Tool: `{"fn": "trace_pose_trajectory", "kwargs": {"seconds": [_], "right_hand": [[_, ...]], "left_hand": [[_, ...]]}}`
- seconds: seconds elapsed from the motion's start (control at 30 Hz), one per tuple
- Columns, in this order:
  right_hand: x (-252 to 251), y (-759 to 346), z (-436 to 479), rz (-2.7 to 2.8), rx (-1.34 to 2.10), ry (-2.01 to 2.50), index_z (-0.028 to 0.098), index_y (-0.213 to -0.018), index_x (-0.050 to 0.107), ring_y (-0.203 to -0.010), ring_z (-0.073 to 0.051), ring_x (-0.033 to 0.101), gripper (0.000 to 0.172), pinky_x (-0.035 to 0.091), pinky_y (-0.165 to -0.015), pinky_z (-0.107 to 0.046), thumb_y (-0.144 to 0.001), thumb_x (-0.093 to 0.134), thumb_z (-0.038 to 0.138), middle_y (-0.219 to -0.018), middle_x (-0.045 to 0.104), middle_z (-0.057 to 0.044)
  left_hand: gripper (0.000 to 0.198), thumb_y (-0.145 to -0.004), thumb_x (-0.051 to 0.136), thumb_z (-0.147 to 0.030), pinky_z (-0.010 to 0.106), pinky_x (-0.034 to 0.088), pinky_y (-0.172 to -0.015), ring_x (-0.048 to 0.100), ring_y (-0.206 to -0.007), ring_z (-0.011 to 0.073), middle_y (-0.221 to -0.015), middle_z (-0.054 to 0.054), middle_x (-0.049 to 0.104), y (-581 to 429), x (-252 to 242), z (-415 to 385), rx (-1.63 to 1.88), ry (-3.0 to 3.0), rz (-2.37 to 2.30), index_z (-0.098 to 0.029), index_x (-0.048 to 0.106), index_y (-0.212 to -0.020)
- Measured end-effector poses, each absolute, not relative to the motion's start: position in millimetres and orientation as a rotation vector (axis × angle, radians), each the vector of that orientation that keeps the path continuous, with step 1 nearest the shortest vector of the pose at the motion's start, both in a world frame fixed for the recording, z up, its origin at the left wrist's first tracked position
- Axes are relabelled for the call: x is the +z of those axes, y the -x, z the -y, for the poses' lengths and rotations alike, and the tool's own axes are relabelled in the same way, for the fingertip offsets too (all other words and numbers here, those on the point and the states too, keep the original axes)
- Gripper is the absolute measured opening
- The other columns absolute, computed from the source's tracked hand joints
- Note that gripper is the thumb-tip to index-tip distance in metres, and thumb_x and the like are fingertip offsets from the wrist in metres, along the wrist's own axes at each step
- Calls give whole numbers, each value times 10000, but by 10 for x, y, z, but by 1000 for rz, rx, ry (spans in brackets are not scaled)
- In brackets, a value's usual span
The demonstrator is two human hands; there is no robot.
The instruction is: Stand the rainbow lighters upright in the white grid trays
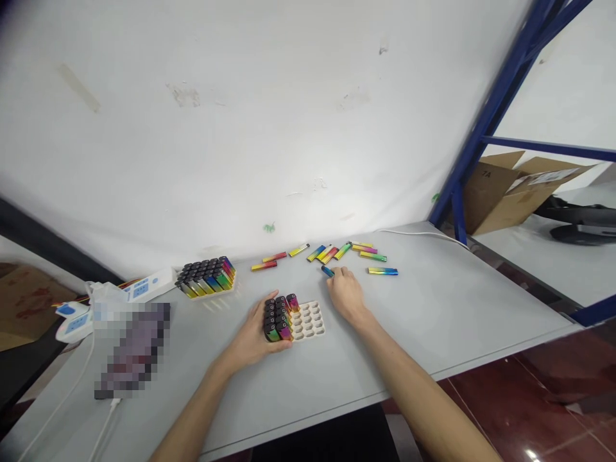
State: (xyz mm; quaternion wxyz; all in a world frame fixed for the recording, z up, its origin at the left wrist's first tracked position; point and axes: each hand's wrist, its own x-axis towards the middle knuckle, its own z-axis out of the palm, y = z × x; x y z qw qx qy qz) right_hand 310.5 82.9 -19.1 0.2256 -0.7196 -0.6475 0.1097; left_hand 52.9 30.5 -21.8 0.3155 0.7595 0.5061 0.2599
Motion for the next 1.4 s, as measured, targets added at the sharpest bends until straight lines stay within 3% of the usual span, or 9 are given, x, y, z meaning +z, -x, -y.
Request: {"fn": "trace_pose_trajectory", "kwargs": {"seconds": [0.1, 0.27, 0.4, 0.5, 0.7, 0.87, 1.1, 1.4], "right_hand": [[-193, -3115, -831, 1731, 313, 1978, 156, -1192, 559, -1034, -272, 630, 305, 432, -795, -334, -950, 387, 223, -1145, 664, -145], [-215, -3116, -816, 1618, 541, 1720, 210, -1137, 469, -762, -231, 622, 247, 427, -700, -325, -910, 460, 309, -850, 658, -27], [-214, -3058, -779, 1522, 812, 1406, 234, -1150, 456, -588, -179, 529, 253, 426, -623, -298, -954, 404, 385, -639, 512, 59], [-200, -3011, -759, 1377, 1032, 1221, 233, -1108, 508, -490, -143, 400, 329, 374, -507, -268, -978, 368, 500, -596, 366, 79], [-234, -3008, -784, 1139, 1286, 1076, 211, -816, 539, -447, -98, 271, 516, 218, -444, -250, -945, 361, 679, -575, 314, 65], [-284, -3039, -833, 968, 1255, 1113, 221, -558, 366, -423, -84, 159, 586, 121, -443, -268, -937, 360, 669, -490, 222, 64], [-233, -3037, -851, 854, 1288, 1140, 232, -516, 292, -405, -80, 130, 488, 106, -429, -263, -935, 363, 472, -457, 203, 67], [-225, -3002, -822, 886, 1296, 1182, 221, -511, 334, -396, -71, 152, 553, 111, -432, -256, -932, 402, 573, -459, 209, 73]], "left_hand": [[1108, -624, 886, -374, 544, 280, -1186, 350, -1442, 364, -1528, 160, 412, -536, -211, -304, 659, -2011, -1338, -235, 274, -1538], [1085, -650, 866, -384, 524, 275, -1192, 339, -1448, 355, -1527, 165, 410, -545, -187, -289, 643, -2036, -1336, -221, 267, -1540], [1075, -649, 867, -376, 522, 294, -1181, 361, -1435, 355, -1505, 161, 432, -552, -168, -271, 649, -2014, -1342, -225, 279, -1536], [1082, -646, 865, -382, 520, 296, -1182, 364, -1432, 356, -1494, 166, 452, -566, -137, -264, 634, -2016, -1346, -204, 277, -1537], [1082, -664, 850, -387, 505, 293, -1186, 345, -1447, 347, -1517, 161, 438, -578, -97, -259, 591, -2022, -1361, -200, 254, -1548], [1101, -663, 849, -411, 500, 296, -1186, 342, -1447, 348, -1520, 162, 439, -567, -137, -272, 579, -2051, -1369, -187, 242, -1554], [1092, -662, 852, -402, 498, 305, -1181, 345, -1449, 348, -1516, 160, 443, -566, -138, -267, 593, -2042, -1378, -191, 252, -1550], [1088, -665, 847, -401, 496, 301, -1185, 350, -1444, 348, -1505, 168, 445, -571, -129, -266, 570, -2049, -1388, -180, 251, -1549]]}}
